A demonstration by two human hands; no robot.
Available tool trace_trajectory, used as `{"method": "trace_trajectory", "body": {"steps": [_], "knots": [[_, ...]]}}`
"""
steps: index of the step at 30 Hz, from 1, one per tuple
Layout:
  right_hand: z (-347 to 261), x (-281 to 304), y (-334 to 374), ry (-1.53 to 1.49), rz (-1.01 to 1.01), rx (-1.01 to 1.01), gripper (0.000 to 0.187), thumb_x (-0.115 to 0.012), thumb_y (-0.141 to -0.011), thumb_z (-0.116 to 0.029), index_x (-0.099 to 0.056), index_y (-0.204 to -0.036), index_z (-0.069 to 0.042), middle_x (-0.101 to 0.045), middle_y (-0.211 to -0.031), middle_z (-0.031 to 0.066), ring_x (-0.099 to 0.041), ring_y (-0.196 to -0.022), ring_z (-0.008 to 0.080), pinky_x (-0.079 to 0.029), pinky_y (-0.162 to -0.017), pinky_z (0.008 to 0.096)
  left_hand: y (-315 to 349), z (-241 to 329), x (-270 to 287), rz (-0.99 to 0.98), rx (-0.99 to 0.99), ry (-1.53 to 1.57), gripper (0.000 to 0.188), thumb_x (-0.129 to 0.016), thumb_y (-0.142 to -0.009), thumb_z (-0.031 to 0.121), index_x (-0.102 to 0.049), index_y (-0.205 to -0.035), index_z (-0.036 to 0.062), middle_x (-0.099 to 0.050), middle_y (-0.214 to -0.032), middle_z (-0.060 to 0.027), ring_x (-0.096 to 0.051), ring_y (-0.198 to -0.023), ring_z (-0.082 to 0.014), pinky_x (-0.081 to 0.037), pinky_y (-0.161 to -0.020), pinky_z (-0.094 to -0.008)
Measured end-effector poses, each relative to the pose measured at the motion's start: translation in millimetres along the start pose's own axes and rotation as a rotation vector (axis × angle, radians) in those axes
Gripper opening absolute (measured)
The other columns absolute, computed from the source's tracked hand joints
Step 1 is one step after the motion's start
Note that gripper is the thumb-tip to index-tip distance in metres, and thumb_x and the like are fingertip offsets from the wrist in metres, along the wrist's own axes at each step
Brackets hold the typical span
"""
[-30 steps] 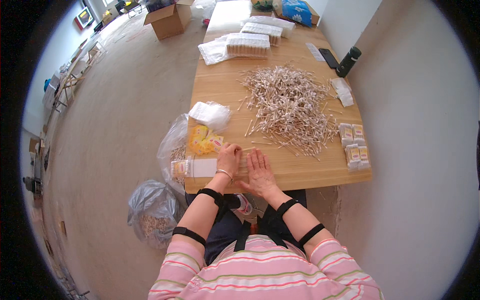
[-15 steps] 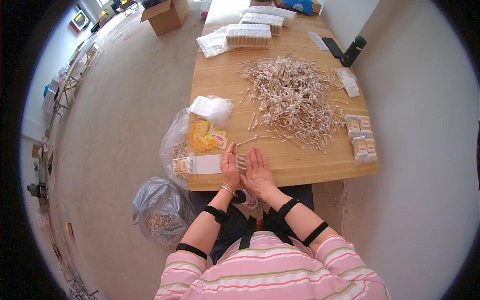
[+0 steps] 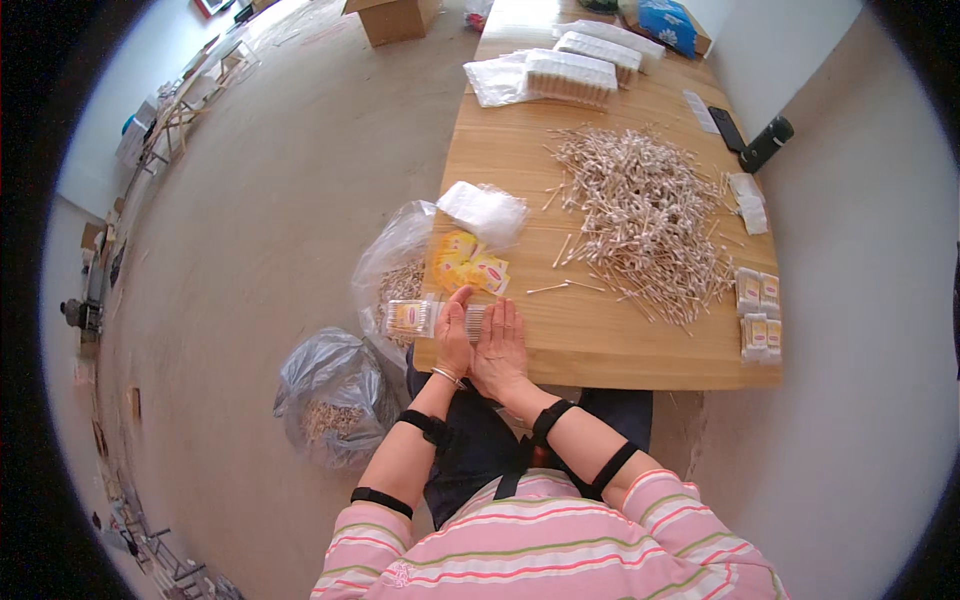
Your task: The person is manually aligning and packaging cotton swabs into small plastic bags.
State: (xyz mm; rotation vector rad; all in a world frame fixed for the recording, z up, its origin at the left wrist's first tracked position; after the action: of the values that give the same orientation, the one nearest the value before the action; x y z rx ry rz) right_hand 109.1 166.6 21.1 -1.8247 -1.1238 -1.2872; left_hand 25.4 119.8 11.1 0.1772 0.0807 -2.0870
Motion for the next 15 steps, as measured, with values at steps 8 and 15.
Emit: {"method": "trace_trajectory", "body": {"steps": [8, 15], "knots": [[-17, -2, -5, -0.172, -0.033, 0.035, 0.079, -0.046, -0.087, -0.038, -0.012, -0.140, 0.010, -0.008, -0.149, 0.0263, -0.003, -0.140, 0.0399, -0.002, -0.113, 0.0485, -2, 5, 25, 0.097, 0.083, 0.040, 0.045, -0.035, -0.101, 0.031, -0.051, -0.122, -0.0050, -0.055, -0.123, -0.0140, -0.050, -0.116, -0.0209, -0.036, -0.102, -0.0313], [-17, -3, -5, -0.087, -0.039, 0.043, 0.077, -0.044, -0.088, -0.038, -0.014, -0.140, 0.010, -0.008, -0.149, 0.0266, -0.003, -0.140, 0.0402, -0.004, -0.113, 0.0481, -2, 5, 25, 0.089, 0.027, -0.048, 0.042, -0.036, -0.100, 0.030, -0.055, -0.118, -0.0030, -0.058, -0.118, -0.0127, -0.053, -0.112, -0.0203, -0.037, -0.099, -0.0311]]}}
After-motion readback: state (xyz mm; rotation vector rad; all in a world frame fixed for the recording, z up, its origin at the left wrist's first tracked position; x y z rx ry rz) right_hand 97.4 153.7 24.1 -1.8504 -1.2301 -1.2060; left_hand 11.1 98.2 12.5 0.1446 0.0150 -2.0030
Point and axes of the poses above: each hand's wrist, its own y-axis away from the middle knuckle, its own x-axis out of the back of the hand, z = x × y, the point moved 7 cm from there along -y, towards the middle knuckle
